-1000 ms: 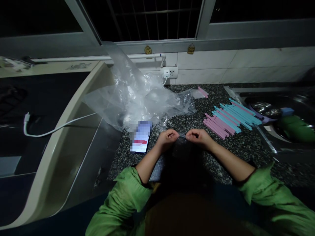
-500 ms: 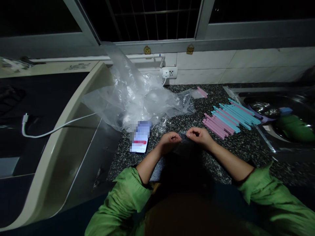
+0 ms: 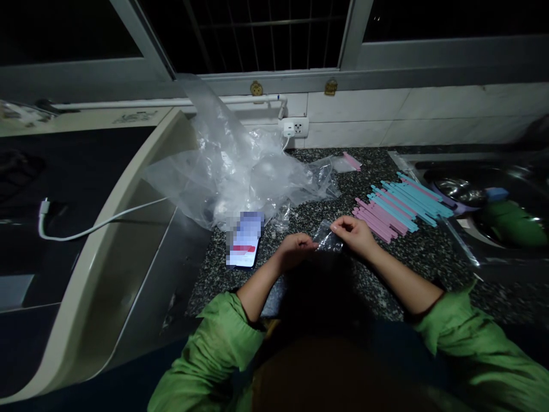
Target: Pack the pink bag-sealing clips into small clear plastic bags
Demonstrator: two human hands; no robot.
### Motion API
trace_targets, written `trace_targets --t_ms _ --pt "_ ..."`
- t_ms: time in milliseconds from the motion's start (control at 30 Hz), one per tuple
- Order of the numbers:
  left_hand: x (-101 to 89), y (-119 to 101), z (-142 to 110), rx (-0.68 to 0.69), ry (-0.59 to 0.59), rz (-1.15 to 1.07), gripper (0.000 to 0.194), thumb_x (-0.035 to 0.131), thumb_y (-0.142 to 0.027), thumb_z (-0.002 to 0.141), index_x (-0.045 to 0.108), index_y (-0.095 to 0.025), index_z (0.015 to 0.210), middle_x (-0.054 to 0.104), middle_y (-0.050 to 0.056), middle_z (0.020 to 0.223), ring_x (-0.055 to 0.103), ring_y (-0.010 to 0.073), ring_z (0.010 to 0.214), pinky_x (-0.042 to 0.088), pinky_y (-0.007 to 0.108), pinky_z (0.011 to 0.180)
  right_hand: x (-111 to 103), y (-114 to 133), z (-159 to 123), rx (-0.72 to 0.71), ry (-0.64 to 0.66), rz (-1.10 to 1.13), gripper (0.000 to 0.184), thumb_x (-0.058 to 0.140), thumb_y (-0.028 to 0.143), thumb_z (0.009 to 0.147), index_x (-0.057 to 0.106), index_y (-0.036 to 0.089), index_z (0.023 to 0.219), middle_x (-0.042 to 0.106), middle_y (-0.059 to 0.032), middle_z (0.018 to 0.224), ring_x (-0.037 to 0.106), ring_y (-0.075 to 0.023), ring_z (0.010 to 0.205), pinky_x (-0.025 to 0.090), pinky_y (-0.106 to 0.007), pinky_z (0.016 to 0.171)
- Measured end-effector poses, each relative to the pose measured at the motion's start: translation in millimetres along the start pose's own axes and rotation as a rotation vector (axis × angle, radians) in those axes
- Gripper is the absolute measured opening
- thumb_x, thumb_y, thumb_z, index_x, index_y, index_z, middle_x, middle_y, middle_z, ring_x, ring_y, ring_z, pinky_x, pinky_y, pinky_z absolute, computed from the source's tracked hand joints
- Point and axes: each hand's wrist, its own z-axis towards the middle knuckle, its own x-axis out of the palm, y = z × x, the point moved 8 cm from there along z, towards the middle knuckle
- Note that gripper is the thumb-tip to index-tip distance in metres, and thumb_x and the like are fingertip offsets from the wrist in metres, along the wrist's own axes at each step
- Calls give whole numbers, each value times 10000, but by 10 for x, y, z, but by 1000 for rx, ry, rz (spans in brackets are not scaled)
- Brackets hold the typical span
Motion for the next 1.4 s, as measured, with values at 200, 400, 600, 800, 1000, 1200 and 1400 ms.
trace_targets --t_ms 200,400,600,800,1000,1200,1400 --pt "-9 -9 14 -2 -16 -95 307 668 -437 616 608 -136 597 453 -44 538 389 76 527 303 204 504 125 5 -35 65 61 40 319 605 487 606 568 173 651 540 -1 602 432 -108 550 354 -252 542" --pt "-326 -82 -15 102 -356 -97 197 593 -330 695 647 -150 637 600 8 649 515 114 634 393 228 602 317 -46 -103 166 211 134 346 636 480 568 584 161 693 532 11 607 435 -99 560 338 -238 540" --pt "-371 -78 -36 129 -404 -125 190 594 -326 687 668 -153 662 647 22 677 561 131 662 420 245 639 475 -115 -186 186 320 98 292 614 442 616 537 162 593 421 54 499 322 -59 472 244 -212 469" --pt "-391 -54 -39 67 -449 -255 207 642 -362 624 675 -161 664 683 26 693 605 162 706 451 282 707 553 -12 -278 155 411 39 200 588 351 630 542 166 572 447 47 507 366 -65 485 274 -206 478" --pt "-436 -70 -62 42 -486 -298 189 649 -354 612 670 -166 615 658 10 632 583 151 664 432 272 680 578 19 -307 133 416 -11 182 569 335 638 541 168 570 449 49 500 362 -67 486 281 -201 475" --pt "-394 -38 -72 3 -449 -358 258 651 -393 609 674 -143 666 507 -43 457 425 87 476 326 224 515 560 10 -310 132 400 -1 184 555 341 647 541 170 583 466 48 507 380 -70 488 301 -203 482" --pt "-386 10 -70 -59 -462 -383 283 664 -399 582 660 -128 664 456 -60 436 356 66 447 252 210 469 564 -11 -288 99 419 -68 233 551 396 659 555 169 607 481 39 512 396 -77 477 312 -207 472"
